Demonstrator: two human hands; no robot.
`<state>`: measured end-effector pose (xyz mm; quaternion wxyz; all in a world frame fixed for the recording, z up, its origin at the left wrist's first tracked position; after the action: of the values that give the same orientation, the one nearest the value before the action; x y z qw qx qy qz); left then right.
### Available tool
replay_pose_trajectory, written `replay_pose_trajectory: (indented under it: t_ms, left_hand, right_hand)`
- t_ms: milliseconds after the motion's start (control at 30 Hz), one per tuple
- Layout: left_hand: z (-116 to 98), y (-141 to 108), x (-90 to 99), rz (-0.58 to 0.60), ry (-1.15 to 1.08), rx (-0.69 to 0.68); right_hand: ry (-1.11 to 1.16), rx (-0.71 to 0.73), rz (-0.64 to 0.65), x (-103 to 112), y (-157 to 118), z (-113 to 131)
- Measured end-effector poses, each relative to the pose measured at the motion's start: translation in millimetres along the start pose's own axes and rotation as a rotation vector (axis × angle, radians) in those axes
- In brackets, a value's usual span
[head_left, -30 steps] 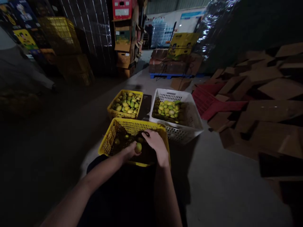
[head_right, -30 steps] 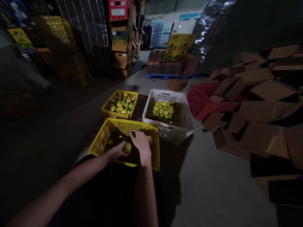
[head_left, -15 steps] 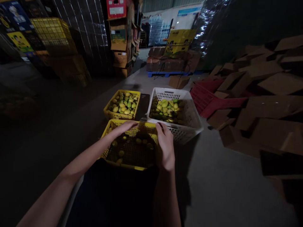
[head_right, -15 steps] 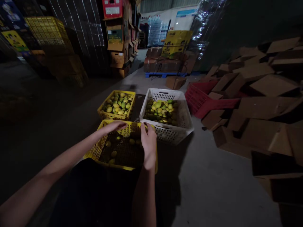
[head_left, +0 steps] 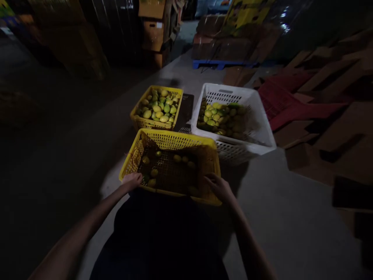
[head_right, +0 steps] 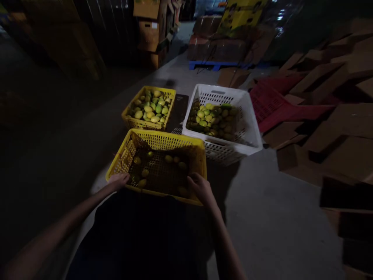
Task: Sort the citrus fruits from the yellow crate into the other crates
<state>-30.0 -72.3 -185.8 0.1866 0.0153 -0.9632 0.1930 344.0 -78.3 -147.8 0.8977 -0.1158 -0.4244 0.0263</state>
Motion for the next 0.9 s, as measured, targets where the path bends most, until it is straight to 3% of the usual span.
replay_pose_trajectory:
  t_ms: [67,167,333,567,733,900]
  left_hand:
    - [4.3,2.8,-2.3,0.008,0.278,-0.059]
    - [7.0,6.5,-4.6,0.018,0.505,-0.059]
    - [8.5,7.7,-7.2,0.062,0.540,0.053]
    - [8.1,7.2,-11.8,0.030,0.439,0.141]
    - [8.4,6.4,-12.1,0.014,0.474,0.113]
    - [5.4,7.4,-10.5,0.093,0.676,0.131]
  right_hand:
    - [-0.227,0.012,0.221,-27.5,14.1,-2.3]
    - [-0.415,0.019,0.369,-67.2,49.6,0.8]
    - [-0.615,-0.055,0.381,-117.5,122.0,-1.6]
    - [-0.710,0.059,0.376,-170.9,203.5,-3.7]
    - [-0.750,0.053,0.339,-184.2,216.2,-11.9]
    - [-0.747,0.105,0.383,-179.2,187.9,-11.8]
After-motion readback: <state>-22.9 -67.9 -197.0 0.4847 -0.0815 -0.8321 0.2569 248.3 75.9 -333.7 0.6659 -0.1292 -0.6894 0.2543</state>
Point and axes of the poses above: each hand's wrist, its own y-axis towards the middle knuckle, its own x-axis out of the back of the hand, z = x × y, the point moved 1 cm from there along y, towards the middle knuckle, and after that the axes turned 1 degree about z, right-handed, at the moved point
